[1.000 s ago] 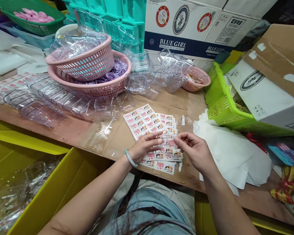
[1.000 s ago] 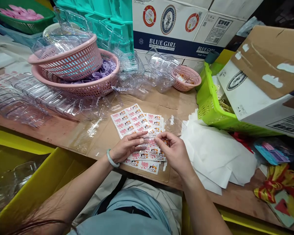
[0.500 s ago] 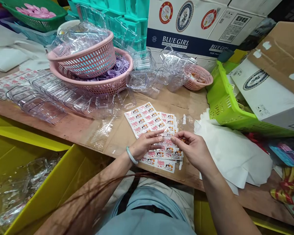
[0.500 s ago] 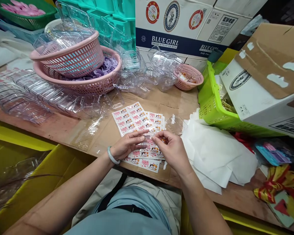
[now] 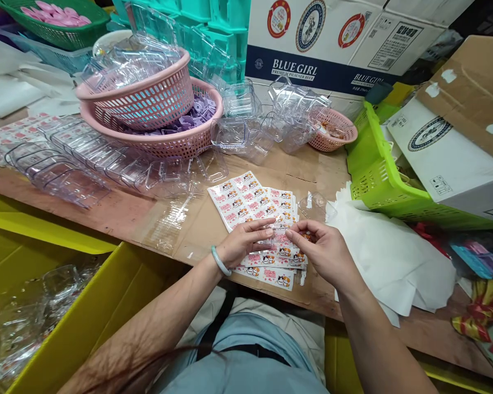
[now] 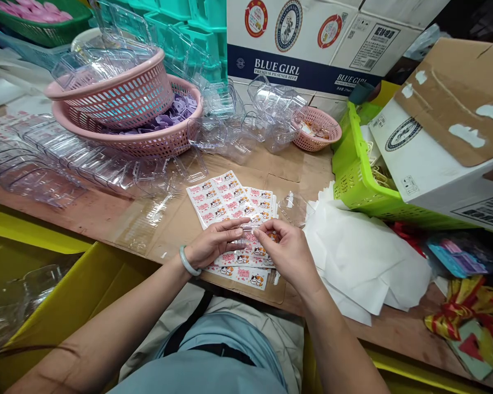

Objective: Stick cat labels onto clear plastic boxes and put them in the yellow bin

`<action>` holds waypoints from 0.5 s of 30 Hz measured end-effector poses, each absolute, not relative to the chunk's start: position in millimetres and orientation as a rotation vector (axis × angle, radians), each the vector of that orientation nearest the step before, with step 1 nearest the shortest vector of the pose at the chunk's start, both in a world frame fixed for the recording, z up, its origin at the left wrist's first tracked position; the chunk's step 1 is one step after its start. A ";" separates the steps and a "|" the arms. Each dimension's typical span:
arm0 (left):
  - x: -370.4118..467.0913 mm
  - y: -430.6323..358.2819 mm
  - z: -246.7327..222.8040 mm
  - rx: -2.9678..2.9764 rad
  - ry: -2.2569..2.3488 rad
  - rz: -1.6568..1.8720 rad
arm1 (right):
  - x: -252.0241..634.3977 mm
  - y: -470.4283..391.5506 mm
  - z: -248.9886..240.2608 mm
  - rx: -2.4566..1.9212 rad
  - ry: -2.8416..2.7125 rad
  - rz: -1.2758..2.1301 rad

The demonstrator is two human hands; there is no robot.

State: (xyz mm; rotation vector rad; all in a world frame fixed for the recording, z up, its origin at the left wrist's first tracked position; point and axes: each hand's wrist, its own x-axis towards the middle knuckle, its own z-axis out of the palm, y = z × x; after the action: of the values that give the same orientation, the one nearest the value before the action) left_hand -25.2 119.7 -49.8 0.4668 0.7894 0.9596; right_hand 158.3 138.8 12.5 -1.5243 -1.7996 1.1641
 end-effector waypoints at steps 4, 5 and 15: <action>-24.8 119.8 -49.8 0.466 0.788 0.960 | 157.2 138.3 15.0 -1.529 -1.813 1.141; -24.7 119.9 -49.5 0.461 0.788 0.962 | 156.9 138.3 15.4 -1.532 -1.819 1.135; -22.7 118.1 -46.5 0.442 0.815 0.971 | 155.0 136.6 14.4 -1.567 -1.950 0.942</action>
State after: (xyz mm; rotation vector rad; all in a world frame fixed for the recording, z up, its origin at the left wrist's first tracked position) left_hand -22.7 118.1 -46.5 0.4421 0.8153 0.9712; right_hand 155.0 136.6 14.4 -1.5669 -1.9500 0.9422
